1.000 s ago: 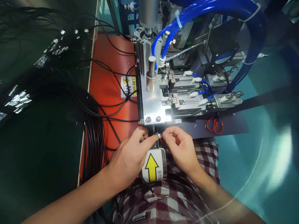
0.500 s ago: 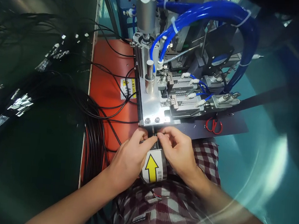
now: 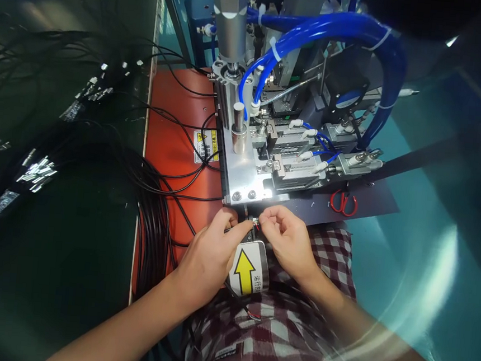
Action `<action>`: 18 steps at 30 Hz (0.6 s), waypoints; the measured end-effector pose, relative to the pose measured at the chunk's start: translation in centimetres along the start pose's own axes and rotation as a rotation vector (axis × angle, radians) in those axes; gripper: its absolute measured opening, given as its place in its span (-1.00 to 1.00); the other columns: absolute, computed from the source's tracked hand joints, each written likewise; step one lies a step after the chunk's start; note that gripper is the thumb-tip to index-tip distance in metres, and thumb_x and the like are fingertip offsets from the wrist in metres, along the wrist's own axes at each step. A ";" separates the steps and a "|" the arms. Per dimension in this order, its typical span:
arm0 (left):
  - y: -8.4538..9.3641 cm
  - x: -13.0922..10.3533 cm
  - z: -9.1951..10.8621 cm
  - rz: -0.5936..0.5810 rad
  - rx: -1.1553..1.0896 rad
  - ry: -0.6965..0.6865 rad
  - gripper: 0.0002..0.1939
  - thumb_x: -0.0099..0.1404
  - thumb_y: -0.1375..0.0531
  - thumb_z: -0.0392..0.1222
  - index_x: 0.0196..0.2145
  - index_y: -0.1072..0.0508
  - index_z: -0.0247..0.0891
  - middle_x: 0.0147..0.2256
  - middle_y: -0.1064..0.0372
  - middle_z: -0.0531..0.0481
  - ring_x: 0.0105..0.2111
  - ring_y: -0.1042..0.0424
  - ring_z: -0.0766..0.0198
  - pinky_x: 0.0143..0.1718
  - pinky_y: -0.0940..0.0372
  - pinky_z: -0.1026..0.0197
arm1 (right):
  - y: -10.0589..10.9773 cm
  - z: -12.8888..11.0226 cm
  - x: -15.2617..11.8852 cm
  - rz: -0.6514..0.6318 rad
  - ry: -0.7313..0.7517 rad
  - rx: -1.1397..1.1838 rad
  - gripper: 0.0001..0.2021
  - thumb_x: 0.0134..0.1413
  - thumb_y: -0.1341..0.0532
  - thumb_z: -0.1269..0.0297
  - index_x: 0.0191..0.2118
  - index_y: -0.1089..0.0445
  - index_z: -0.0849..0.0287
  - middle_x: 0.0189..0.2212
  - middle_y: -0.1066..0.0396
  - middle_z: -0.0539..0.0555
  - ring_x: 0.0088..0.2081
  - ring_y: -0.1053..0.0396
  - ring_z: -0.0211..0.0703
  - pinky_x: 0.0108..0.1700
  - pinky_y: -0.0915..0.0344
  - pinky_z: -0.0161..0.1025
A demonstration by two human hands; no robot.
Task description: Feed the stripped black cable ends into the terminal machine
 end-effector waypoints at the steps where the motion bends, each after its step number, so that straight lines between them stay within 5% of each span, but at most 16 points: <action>1: 0.0 0.0 0.0 0.000 -0.001 0.001 -0.70 0.36 0.06 -0.30 -0.06 -0.39 -0.23 -0.29 -0.19 -0.03 -0.37 -0.32 0.30 -0.36 -0.36 0.28 | -0.1 0.5 0.2 -0.014 -0.067 0.074 -0.88 0.05 -0.17 0.25 -0.42 -0.32 0.16 -0.56 -0.23 -0.06 -0.54 -0.16 -0.27 -0.51 -0.10 -0.33; 5: 0.0 0.0 0.0 -0.005 -0.010 -0.011 -0.69 0.35 0.05 -0.33 -0.06 -0.40 -0.30 -0.29 -0.21 -0.07 -0.37 -0.35 0.26 -0.37 -0.37 0.24 | -1.3 2.3 0.1 -0.159 -0.344 0.312 -0.79 -0.06 -0.23 0.18 -0.54 -0.30 0.20 -0.65 -0.10 -0.13 -0.63 0.04 -0.36 -0.61 0.10 -0.36; 8: 0.0 0.1 0.0 -0.012 -0.038 -0.009 -0.69 0.33 0.02 -0.37 -0.05 -0.41 -0.33 -0.29 -0.25 -0.09 -0.35 -0.38 0.24 -0.34 -0.38 0.22 | -1.2 2.9 -0.5 -0.147 -0.389 0.376 -0.72 -0.08 -0.28 0.10 -0.52 -0.32 0.22 -0.66 -0.08 -0.14 -0.63 0.10 -0.39 -0.61 0.20 -0.36; 14: 0.3 0.2 -0.1 0.036 -0.052 0.003 -0.75 0.33 0.02 -0.40 -0.14 -0.42 -0.34 -0.27 -0.32 -0.09 -0.30 -0.39 0.24 -0.28 -0.38 0.23 | -1.3 2.4 -2.2 -0.094 -0.310 0.289 -0.72 -0.04 -0.27 0.06 -0.42 -0.38 0.21 -0.62 -0.22 -0.08 -0.61 -0.07 -0.32 -0.58 0.02 -0.34; 18: 0.4 0.2 0.0 0.036 -0.041 -0.003 -0.76 0.34 0.02 -0.38 -0.15 -0.41 -0.30 -0.28 -0.32 -0.07 -0.30 -0.39 0.26 -0.27 -0.38 0.25 | 0.5 -0.5 -1.8 0.030 -0.026 -0.117 -0.85 0.09 -0.18 0.22 -0.41 -0.37 0.17 -0.56 -0.31 -0.02 -0.54 -0.18 -0.24 -0.49 -0.11 -0.29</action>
Point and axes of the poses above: each hand's wrist, its own x-axis towards the middle knuckle, its own y-axis out of the back of the hand, z = x × y, the point moved 9 cm from there along x, towards the middle knuckle
